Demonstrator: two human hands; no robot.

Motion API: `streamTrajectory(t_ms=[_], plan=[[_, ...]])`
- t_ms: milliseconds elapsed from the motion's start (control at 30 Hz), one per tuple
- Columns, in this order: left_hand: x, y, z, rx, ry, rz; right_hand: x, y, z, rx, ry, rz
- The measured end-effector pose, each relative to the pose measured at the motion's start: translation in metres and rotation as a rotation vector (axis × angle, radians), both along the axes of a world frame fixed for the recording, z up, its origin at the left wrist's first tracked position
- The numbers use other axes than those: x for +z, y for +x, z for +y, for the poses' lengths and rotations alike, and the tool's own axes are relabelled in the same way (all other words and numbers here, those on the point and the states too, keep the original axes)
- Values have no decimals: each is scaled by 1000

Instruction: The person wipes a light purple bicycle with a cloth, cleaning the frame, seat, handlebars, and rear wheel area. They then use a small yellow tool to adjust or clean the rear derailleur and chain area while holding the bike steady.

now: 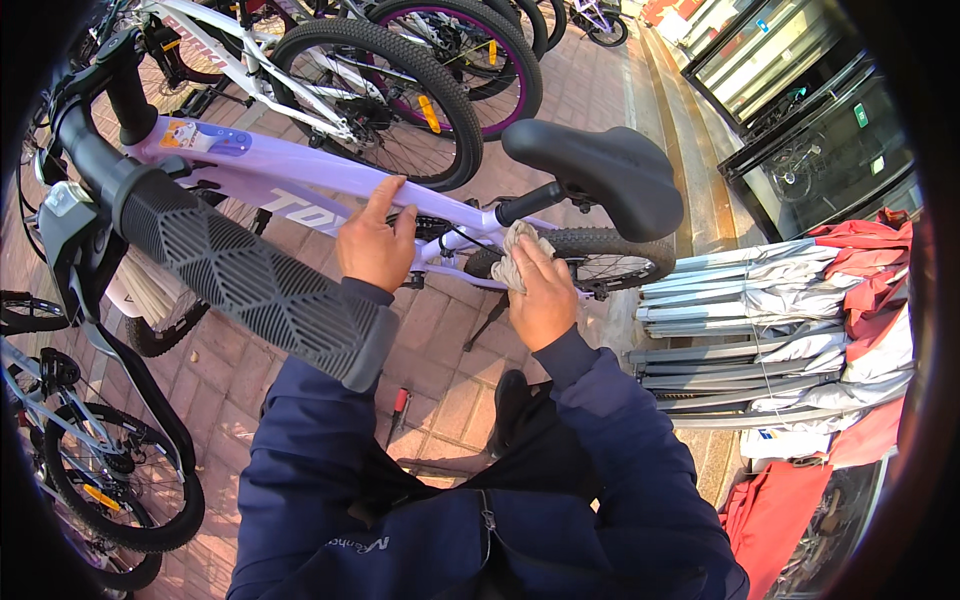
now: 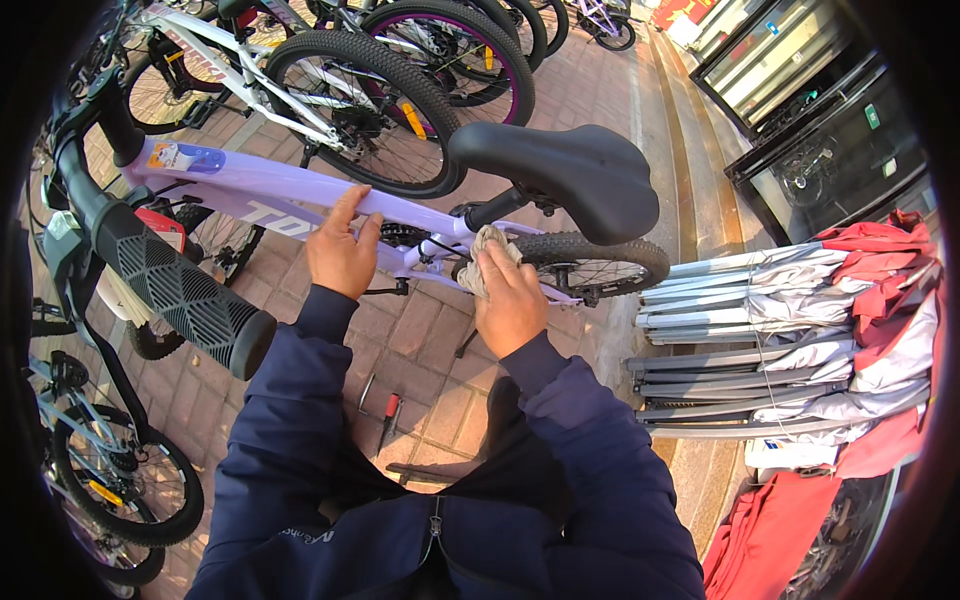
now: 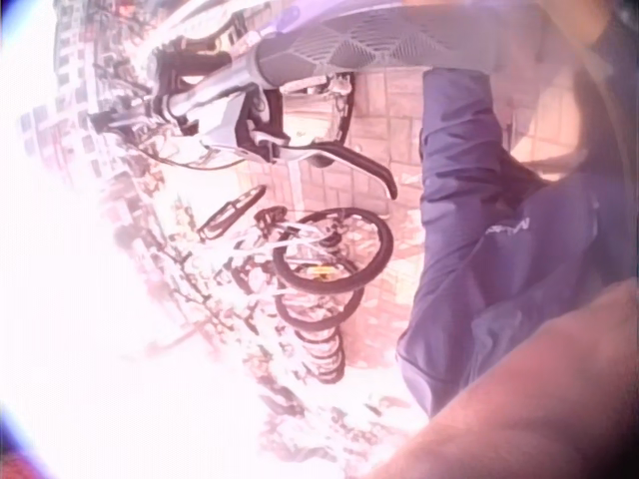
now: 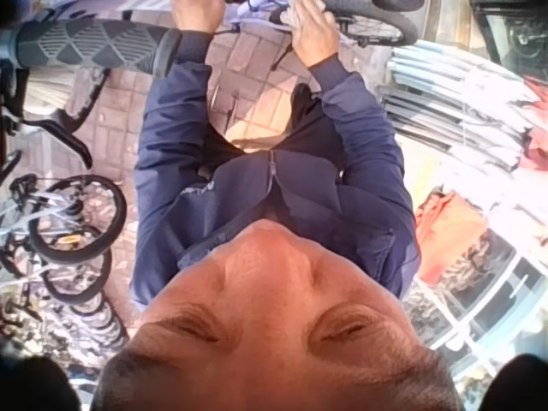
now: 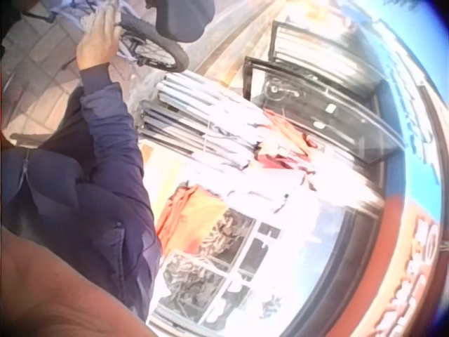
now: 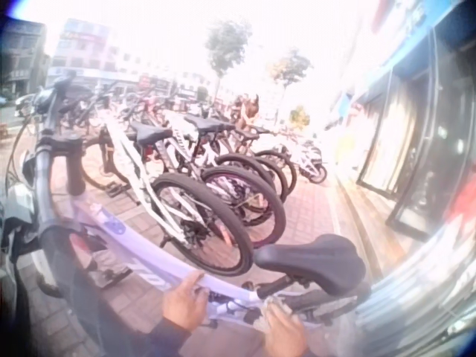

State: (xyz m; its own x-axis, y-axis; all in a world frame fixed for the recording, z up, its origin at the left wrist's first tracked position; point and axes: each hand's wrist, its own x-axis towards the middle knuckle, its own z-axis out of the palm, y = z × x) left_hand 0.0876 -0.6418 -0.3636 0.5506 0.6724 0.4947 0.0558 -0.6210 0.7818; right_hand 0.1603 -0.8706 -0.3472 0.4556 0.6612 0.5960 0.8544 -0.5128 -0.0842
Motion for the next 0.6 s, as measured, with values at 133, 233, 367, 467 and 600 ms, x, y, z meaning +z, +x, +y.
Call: streamTrajectory(t_ms=[133,233,367,467,600], plan=[[0,0,-1,-4,-9,-9,9,9,35,-30,-96,-208],[1,0,-1,-14,-4,-28,17,14,75,-312,-350,-223],[0,1,-1,-2,-10,-2,38,25,106,-294,-597,76],[1,0,-1,-8,-28,-9,37,32,104,-256,-584,204],[2,-1,0,-2,-22,12,-8,15,68,-223,-263,-67]])
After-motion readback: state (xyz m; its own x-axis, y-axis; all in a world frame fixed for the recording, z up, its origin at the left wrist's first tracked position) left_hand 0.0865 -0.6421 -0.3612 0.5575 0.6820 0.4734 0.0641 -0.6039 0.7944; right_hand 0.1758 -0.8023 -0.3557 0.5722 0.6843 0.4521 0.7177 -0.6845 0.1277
